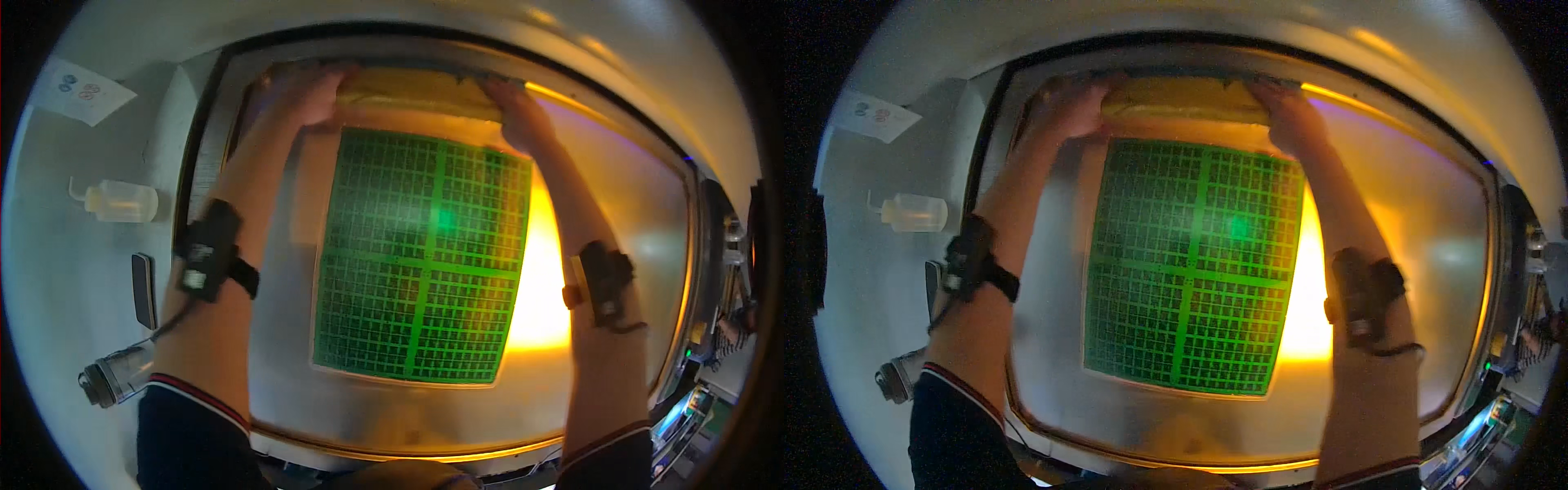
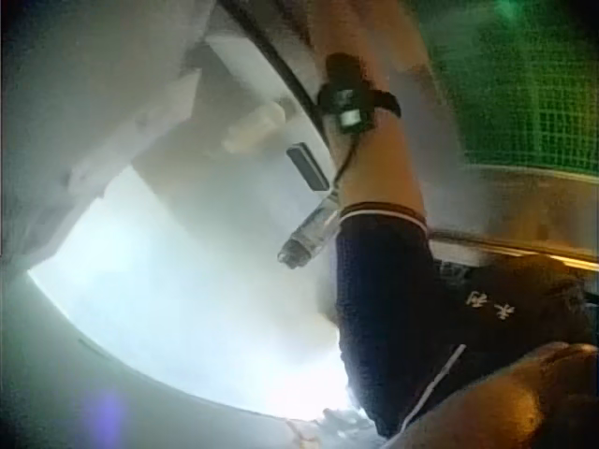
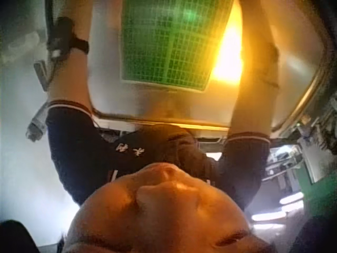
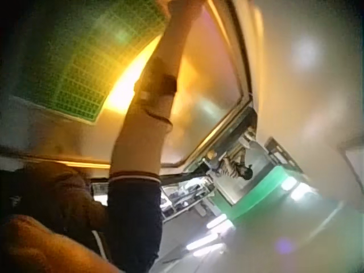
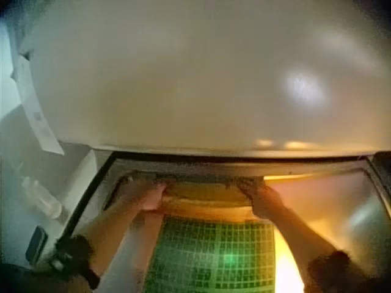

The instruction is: Operating an LED exposure machine to process circuit boards, including loading boards and film negatives and closing the machine lid.

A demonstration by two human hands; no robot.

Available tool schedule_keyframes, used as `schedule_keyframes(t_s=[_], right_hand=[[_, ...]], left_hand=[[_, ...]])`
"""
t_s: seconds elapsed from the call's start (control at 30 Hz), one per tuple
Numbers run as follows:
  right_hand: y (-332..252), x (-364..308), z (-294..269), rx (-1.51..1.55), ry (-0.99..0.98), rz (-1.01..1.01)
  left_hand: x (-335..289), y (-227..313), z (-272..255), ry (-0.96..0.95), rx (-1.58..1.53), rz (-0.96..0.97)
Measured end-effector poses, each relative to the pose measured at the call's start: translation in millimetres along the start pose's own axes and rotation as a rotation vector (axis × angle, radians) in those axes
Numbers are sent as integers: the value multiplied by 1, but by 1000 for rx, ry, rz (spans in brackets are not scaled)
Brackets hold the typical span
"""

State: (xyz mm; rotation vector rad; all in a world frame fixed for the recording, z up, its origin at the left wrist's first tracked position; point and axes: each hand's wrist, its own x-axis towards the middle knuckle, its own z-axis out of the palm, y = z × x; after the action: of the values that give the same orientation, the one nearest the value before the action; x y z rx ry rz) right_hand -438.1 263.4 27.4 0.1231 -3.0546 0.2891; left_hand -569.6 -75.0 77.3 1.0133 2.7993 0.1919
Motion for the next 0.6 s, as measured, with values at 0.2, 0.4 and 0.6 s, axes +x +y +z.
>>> schedule_keyframes(t_s=[0.2, 0.4, 0.6], right_hand=[[-53, -87, 4, -63, 97, -44], [-158, -339, -41, 87, -391, 23], [-223, -517, -82, 156, -257, -53]], left_hand=[[-91, 21, 25, 2, 181, -31], [-320, 141, -1, -366, -127, -75], [-485, 195, 37, -510, 159, 159]])
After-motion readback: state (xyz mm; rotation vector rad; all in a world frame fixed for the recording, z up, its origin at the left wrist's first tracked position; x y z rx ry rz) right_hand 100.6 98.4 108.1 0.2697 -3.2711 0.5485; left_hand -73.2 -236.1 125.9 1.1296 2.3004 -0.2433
